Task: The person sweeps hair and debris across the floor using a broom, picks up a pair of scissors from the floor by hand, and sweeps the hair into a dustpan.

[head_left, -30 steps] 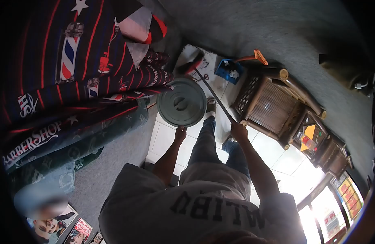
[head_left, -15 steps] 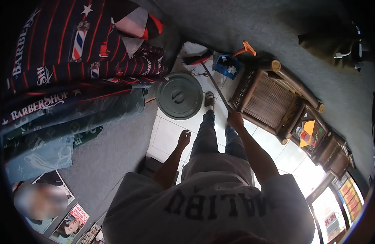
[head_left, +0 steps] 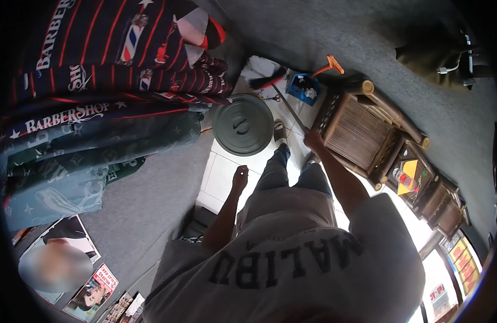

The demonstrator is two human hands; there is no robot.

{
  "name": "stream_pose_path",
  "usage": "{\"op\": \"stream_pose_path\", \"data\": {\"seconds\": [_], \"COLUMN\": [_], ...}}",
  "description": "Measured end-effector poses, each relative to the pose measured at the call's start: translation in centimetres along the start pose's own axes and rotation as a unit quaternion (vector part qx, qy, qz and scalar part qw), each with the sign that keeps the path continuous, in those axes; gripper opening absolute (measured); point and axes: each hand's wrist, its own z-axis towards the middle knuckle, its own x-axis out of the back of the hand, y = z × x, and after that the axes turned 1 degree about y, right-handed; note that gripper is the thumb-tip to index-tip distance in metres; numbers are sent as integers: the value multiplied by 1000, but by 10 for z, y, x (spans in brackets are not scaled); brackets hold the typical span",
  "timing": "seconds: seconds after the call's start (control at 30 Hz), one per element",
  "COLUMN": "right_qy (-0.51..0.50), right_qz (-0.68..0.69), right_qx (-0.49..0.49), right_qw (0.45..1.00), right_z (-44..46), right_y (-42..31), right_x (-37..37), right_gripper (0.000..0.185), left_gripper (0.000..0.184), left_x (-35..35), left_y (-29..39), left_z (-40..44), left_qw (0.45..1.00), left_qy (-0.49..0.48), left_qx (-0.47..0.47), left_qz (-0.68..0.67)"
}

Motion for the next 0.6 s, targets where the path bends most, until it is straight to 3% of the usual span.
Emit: {"op": "stream_pose_path", "data": {"seconds": [0.07,0.1,0.13,0.2,0.23,0.27,0.33,0.4,0.47,0.53,0.6], "right_qy": [30,29,42,42,27,-14,15,66,-15,-29,-116], "right_qz": [47,64,48,1,-31,-77,-144,-127,-172,-156,-167], "right_qx": [-29,-72,-54,-24,-12,-7,55,61,14,20,36], "right_qw": [998,995,997,999,999,997,988,988,985,987,978], "right_z": [-69,-94,-95,-80,-70,-43,7,63,96,137,131], "right_y": [-17,-32,-37,-50,-60,-86,-125,-149,-170,-132,-108], "right_x": [28,41,40,41,45,64,88,103,133,101,84], "right_gripper": [47,49,51,54,56,57,51,34,34,36,39], "left_gripper": [25,27,28,30,33,34,35,33,32,31,30], "left_x": [2,10,12,18,17,20,27,33,39,43,43], "left_y": [-28,-6,-6,-15,-55,-54,-59,-64,-45,-28,-22], "left_z": [10,0,-5,-14,-11,-19,-29,-34,-46,-56,-62], "left_qw": [998,999,998,995,998,996,993,993,992,993,989], "left_qy": [38,22,17,7,15,7,-4,-2,-5,-2,10], "left_qx": [-53,28,53,99,52,74,99,102,121,110,136], "left_qz": [-12,-29,-22,-9,39,48,56,56,14,-46,-56]}}
